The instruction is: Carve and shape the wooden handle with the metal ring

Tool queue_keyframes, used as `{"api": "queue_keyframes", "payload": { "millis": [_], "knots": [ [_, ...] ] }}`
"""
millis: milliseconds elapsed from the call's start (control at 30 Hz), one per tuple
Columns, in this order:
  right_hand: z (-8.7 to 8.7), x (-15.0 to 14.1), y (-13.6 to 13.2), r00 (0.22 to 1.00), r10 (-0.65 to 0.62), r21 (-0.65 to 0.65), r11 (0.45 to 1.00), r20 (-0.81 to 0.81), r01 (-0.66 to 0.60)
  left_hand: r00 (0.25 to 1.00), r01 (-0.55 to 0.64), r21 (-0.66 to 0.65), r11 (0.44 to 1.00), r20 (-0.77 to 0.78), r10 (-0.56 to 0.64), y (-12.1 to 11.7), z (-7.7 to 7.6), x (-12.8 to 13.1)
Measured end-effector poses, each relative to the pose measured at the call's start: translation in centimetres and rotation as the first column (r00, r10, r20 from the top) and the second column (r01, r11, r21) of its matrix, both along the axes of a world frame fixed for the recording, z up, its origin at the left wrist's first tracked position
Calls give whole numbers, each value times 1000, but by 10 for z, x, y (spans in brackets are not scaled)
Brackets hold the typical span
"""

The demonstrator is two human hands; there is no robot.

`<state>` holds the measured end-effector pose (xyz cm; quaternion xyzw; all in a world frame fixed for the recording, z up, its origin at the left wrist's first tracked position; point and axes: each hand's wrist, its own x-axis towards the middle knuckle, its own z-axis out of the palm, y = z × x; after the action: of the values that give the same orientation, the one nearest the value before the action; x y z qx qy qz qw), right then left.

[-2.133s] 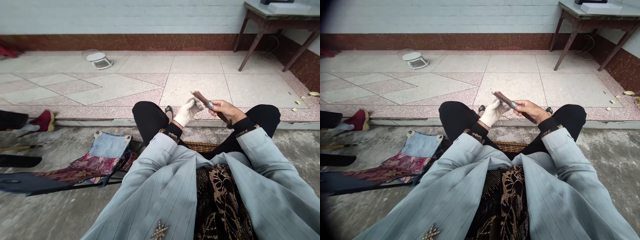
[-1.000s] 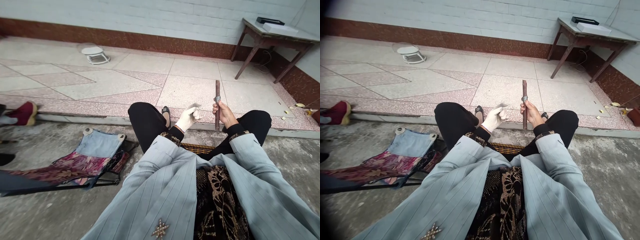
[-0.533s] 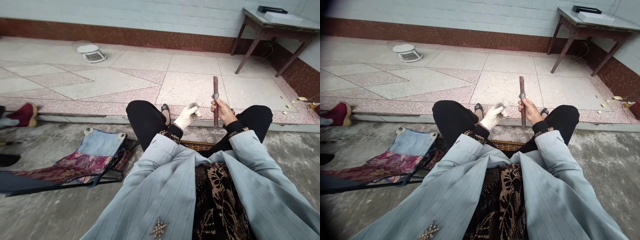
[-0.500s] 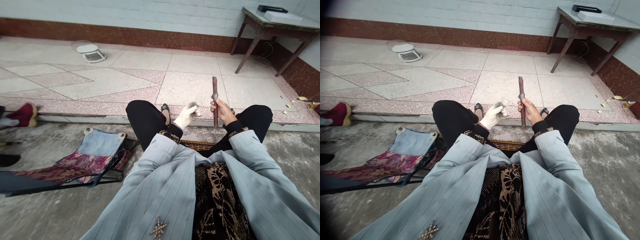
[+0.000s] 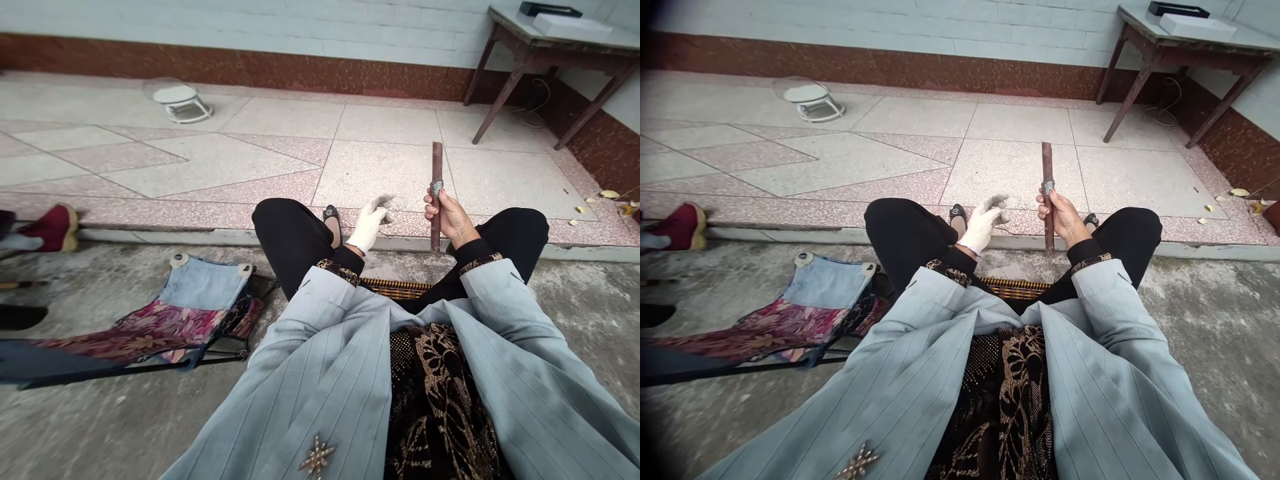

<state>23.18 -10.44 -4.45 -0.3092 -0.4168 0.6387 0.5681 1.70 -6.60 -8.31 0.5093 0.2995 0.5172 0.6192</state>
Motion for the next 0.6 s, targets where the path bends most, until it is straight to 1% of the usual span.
{"api": "queue_keyframes", "payload": {
  "millis": [67,100,133,167,200,267,333,400,500,600],
  "knots": [
    [3,2,-1,1000,14,32,999,17,-15,990,-78,116,990,-105,91,6,0,-3],
    [5,2,-2,999,16,35,999,34,-17,981,-97,189,977,-148,126,9,2,-4],
    [7,2,-3,999,13,31,999,53,-14,973,-85,260,962,-186,137,11,5,-6],
    [8,1,-4,997,5,22,1000,71,-6,969,-42,318,947,-219,117,13,9,-7],
    [10,1,-5,996,-6,12,1000,83,5,966,37,352,935,-253,57,14,14,-8],
    [11,0,-5,996,-22,-7,1000,88,23,947,213,358,909,-304,-102,14,26,-8],
    [12,1,-5,998,-21,-20,1000,53,22,904,374,336,864,-340,-259,14,35,-7],
    [13,2,-4,1000,-9,-29,1000,-10,8,865,466,315,827,-358,-352,14,40,-7],
    [13,4,-3,996,1,-46,999,-86,-5,857,486,313,816,-352,-375,18,39,-9],
    [13,5,-3,995,-4,-74,997,-102,-4,864,483,316,817,-325,-385,22,35,-12]
  ]
}}
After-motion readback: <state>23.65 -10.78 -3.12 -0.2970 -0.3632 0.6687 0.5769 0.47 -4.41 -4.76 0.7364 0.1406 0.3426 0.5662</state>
